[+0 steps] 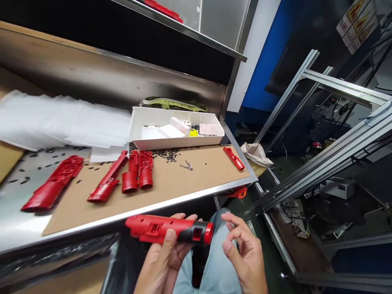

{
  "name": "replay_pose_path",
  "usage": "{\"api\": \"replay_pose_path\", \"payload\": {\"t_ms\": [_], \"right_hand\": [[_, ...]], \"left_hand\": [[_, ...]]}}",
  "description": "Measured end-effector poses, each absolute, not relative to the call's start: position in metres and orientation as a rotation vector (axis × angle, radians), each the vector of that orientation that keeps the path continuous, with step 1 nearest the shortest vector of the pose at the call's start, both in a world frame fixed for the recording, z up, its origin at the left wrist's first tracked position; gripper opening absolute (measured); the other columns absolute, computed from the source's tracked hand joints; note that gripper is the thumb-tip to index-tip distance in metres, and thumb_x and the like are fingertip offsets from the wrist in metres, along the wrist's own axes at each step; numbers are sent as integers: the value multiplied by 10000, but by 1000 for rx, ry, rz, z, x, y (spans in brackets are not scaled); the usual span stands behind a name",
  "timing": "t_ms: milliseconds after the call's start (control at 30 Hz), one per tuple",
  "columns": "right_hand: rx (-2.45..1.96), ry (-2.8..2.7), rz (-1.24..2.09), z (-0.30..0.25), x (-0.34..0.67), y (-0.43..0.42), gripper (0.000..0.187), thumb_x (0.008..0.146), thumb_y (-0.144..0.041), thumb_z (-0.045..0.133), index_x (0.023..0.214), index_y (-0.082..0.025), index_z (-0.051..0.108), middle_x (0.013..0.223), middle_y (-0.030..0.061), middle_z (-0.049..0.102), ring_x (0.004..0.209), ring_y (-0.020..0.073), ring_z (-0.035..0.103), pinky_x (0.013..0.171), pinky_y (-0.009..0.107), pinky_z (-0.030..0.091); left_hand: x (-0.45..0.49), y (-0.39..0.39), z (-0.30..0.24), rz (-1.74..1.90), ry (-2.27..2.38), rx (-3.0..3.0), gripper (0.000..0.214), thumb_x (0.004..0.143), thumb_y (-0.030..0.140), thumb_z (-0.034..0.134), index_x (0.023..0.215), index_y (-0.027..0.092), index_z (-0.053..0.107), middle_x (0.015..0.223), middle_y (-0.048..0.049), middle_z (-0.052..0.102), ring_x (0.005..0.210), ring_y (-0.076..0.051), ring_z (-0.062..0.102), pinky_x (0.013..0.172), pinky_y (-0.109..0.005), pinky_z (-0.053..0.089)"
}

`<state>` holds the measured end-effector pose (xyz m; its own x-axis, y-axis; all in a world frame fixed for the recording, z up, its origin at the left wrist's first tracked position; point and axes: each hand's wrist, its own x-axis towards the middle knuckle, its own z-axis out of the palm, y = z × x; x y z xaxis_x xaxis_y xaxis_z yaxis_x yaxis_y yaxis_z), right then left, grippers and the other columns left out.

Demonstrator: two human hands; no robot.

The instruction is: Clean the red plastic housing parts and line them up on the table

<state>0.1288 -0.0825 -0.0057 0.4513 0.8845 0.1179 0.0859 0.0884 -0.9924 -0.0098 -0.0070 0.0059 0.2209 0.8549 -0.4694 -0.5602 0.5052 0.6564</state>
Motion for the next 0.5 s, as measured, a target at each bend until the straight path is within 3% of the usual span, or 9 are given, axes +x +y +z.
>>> {"api": "replay_pose_path", "payload": {"t_ms": [67,200,333,500], "right_hand": [[-1412,-993,631,-6,121,-90,259,884,-447,631,770,-233,724,1314,95,649,1330,282,493,1143,466,341],[-1404,-1056,509,1,96,-95,337,958,-490,494,1010,-289,759,1406,64,586,1390,275,423,1142,485,348],[-1373,-1094,522,0,85,-92,388,978,-495,452,1150,-283,729,1439,76,556,1404,277,408,1153,490,340],[-1320,-1196,455,-13,94,-85,387,949,-550,489,1022,-290,767,1331,69,645,1392,301,419,1112,502,386]], "left_hand": [[-12,-15,12,998,888,360,621,572,511,904,1062,218,658,996,-71,788,926,-237,729,776,-223,583],[-11,-32,16,1025,871,409,548,656,509,860,1076,228,649,1005,-57,788,892,-203,730,760,-201,576],[-7,-39,11,1021,875,438,643,592,542,886,1093,237,623,928,-27,793,935,-226,726,759,-201,574],[-6,-34,8,969,903,416,675,588,535,892,1120,232,607,867,-4,782,765,-182,719,703,-195,552]]}}
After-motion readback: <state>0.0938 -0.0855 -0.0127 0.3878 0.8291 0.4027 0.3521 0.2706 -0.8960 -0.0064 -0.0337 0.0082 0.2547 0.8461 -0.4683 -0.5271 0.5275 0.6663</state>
